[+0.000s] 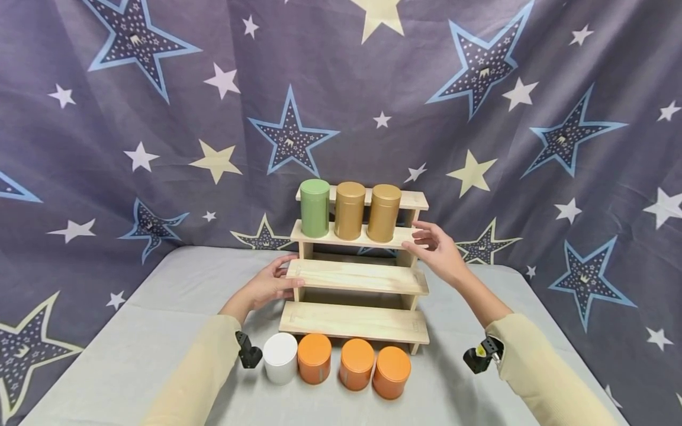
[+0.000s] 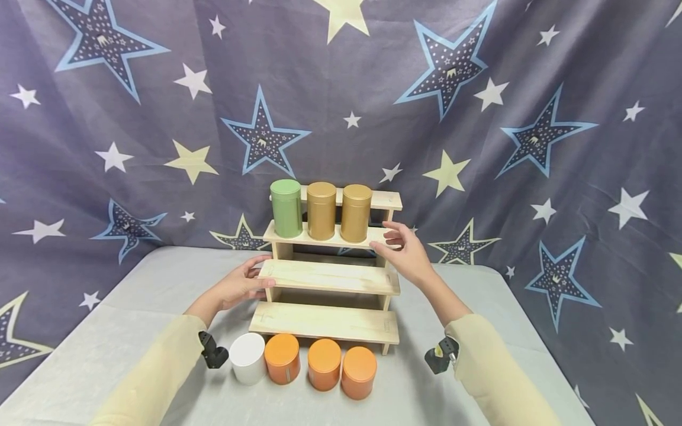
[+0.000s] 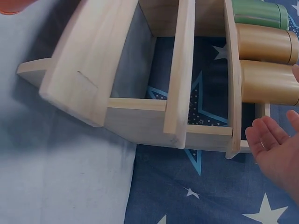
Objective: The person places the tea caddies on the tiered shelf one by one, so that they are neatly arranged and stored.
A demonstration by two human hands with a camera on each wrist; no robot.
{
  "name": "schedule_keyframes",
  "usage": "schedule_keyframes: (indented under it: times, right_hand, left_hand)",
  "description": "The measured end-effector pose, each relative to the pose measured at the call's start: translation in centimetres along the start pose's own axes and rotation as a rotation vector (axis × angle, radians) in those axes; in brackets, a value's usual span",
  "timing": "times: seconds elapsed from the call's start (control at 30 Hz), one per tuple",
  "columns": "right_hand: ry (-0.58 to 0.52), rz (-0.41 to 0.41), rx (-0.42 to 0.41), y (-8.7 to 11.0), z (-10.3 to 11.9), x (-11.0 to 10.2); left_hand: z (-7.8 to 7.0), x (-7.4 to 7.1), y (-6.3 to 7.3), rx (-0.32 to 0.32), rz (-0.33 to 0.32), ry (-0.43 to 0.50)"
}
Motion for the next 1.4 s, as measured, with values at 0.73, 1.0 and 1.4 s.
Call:
schedule_keyframes:
  times: [0.73, 1.0, 1.4]
  right_hand:
    - [0.017, 0.088, -0.033, 3.5, -0.8, -0.4]
    - [0.033, 0.115, -0.057, 5.1, -1.2, -0.4]
    - [-0.001, 0.2, -0.096, 7.8, -1.8, 0.3]
  left_hand:
    - [0.2, -0.1, -0.2, -0.013, 0.004, 0.009]
    - [0.0, -0.1, -0.1, -0.004, -0.005, -0.005]
    - [-0.2, 0.0, 0.1, -0.003, 0.008, 0.002]
Point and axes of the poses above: each hand's wrist, its own y-axis away from the middle knuckle, its own x-axis out of the palm, z = x × y, the point moved 5 cm from there along -y, towards the middle knuckle, and after that the axes turned 14 degrees about -z, right-handed, at the moved point
